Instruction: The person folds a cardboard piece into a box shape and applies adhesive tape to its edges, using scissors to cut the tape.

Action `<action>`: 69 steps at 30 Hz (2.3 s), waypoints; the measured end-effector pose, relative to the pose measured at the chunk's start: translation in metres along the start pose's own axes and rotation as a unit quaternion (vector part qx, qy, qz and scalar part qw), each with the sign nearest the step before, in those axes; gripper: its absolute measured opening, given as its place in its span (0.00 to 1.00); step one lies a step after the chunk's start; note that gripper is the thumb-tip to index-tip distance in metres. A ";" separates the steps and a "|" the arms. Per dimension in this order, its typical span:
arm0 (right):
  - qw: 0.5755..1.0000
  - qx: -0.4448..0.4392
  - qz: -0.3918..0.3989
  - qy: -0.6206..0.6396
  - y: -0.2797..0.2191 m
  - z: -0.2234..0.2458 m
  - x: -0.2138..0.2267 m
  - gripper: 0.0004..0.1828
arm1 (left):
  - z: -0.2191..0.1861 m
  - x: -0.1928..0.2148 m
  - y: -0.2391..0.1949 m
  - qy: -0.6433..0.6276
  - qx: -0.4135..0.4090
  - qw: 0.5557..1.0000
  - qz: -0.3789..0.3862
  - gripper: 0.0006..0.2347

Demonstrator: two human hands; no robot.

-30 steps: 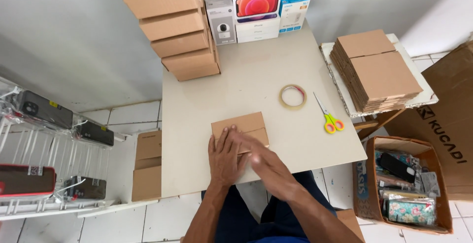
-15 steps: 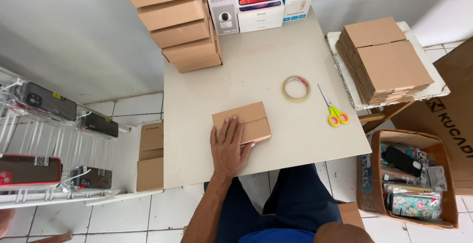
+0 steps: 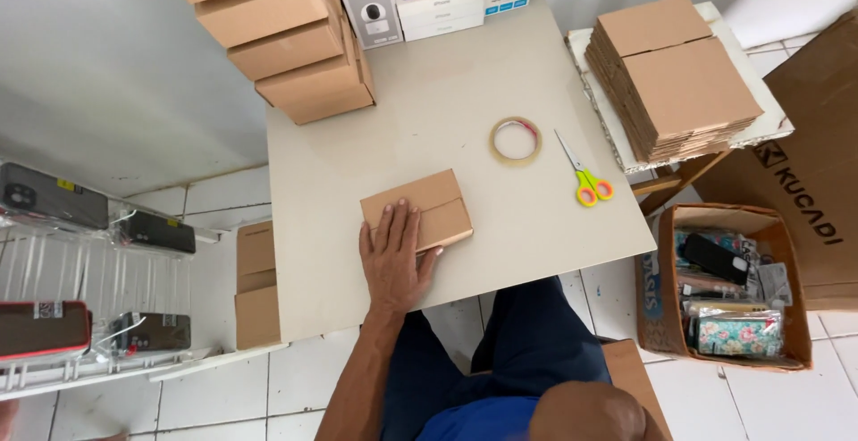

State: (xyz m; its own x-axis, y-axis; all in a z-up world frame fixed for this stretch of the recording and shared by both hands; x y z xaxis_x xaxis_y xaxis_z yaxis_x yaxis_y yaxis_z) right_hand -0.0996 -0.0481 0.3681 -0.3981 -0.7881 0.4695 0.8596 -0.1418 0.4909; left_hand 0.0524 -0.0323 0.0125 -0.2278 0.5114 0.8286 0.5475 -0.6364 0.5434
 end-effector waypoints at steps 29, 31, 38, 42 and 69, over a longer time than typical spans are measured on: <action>0.891 -0.279 -0.004 -0.358 -0.019 -0.531 -0.038 0.12 | 0.005 0.000 0.005 -0.026 0.017 0.999 0.028 0.29; 0.900 -0.286 -0.006 -0.330 -0.021 -0.535 -0.034 0.11 | 0.005 0.001 0.005 -0.022 0.015 0.999 0.026 0.29; 0.934 -0.343 -0.102 0.015 -0.038 -0.472 -0.007 0.08 | 0.008 0.000 0.009 -0.045 0.025 0.995 0.088 0.29; 0.910 -0.360 -0.109 0.176 -0.043 -0.412 0.004 0.10 | 0.013 -0.004 0.014 -0.064 0.044 0.987 0.142 0.30; 0.890 -0.290 -0.127 0.328 -0.076 -0.331 0.028 0.09 | 0.016 0.021 0.045 -0.063 0.061 0.981 0.171 0.32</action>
State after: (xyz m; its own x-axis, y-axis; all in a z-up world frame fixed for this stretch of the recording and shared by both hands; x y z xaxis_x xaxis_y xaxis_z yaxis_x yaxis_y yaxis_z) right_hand -0.0700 -0.2575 0.1014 -0.4942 -0.8397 -0.2250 0.8649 -0.5011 -0.0296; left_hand 0.0847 -0.0406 0.0521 0.0837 0.3520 0.9322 0.6684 -0.7137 0.2095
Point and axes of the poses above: each hand's wrist, its own y-axis towards the middle knuckle, its own x-axis out of the back of the hand, z = x × y, the point moved 8 cm from there along y, towards the middle knuckle, and after that the axes turned 12 degrees about -x, right-handed, at the moved point
